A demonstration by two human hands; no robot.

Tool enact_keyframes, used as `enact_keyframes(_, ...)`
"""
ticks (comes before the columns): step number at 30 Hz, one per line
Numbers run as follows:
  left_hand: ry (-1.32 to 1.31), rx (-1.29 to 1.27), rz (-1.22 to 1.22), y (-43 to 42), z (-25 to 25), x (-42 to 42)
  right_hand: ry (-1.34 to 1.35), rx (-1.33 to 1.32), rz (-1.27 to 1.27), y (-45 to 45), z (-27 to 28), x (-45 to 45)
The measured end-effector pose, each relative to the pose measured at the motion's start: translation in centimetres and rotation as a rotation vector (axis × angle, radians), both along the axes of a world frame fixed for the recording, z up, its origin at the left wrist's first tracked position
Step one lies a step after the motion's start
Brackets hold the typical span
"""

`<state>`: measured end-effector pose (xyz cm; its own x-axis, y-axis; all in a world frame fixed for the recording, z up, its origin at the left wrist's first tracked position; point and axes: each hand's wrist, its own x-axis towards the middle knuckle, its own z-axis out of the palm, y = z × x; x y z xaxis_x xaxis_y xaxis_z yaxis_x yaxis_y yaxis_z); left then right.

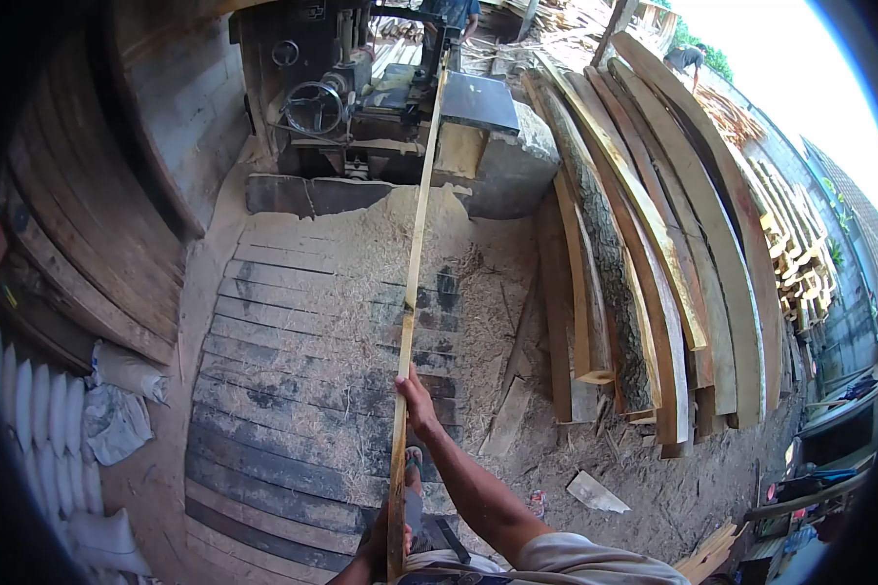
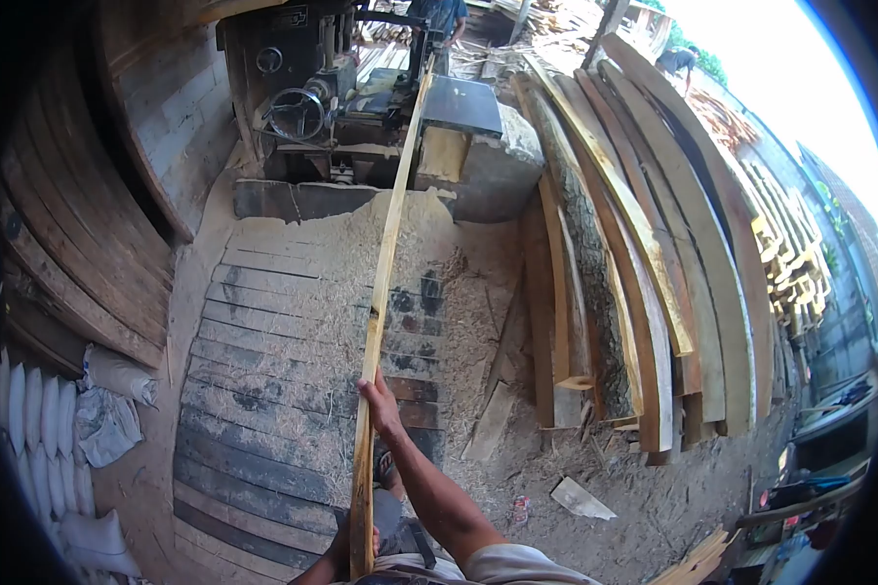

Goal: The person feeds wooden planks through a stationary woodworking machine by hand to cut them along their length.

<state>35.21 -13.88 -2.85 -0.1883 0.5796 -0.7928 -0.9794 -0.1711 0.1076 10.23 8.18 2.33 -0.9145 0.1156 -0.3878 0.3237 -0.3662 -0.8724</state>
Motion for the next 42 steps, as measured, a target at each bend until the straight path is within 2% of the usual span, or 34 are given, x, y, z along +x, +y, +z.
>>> enact_keyframes(2,-0.011,-0.143,-0.025,1.9,0.9,-2.7,0.022,0.007,-0.009,0.4,-0.6,-2.2)
enact_keyframes(6,-0.06,-0.159,-0.027,3.6,-1.1,-7.4,0.019,0.019,0.003,2.8,-1.1,-7.1)
enact_keyframes(11,0.004,-0.014,-0.015,5.3,-2.5,-13.3,0.024,0.055,0.015,5.1,-0.4,-12.7)
enact_keyframes(17,0.03,0.077,0.043,7.3,-3.5,-18.7,0.022,-0.026,-0.038,6.4,-1.1,-18.9)
enact_keyframes(23,-0.058,-0.013,0.005,9.5,-4.5,-25.3,-0.019,0.02,0.005,9.0,0.0,-25.2)
enact_keyframes(30,-0.057,-0.016,0.027,12.6,-5.7,-32.8,0.01,-0.071,-0.027,12.2,-1.2,-33.6)
enact_keyframes(33,-0.131,0.214,0.08,12.6,-7.7,-35.7,0.025,-0.048,-0.042,13.5,-1.6,-36.6)
enact_keyframes(36,-0.122,0.149,0.04,13.8,-7.6,-39.1,0.021,-0.005,-0.019,14.8,-1.5,-39.9)
enact_keyframes(39,-0.065,-0.024,0.033,16.3,-6.4,-42.8,-0.024,-0.011,0.017,16.4,-1.2,-43.3)
enact_keyframes(42,-0.017,-0.027,0.017,17.9,-5.8,-46.9,0.003,-0.028,-0.01,17.8,-1.6,-47.0)
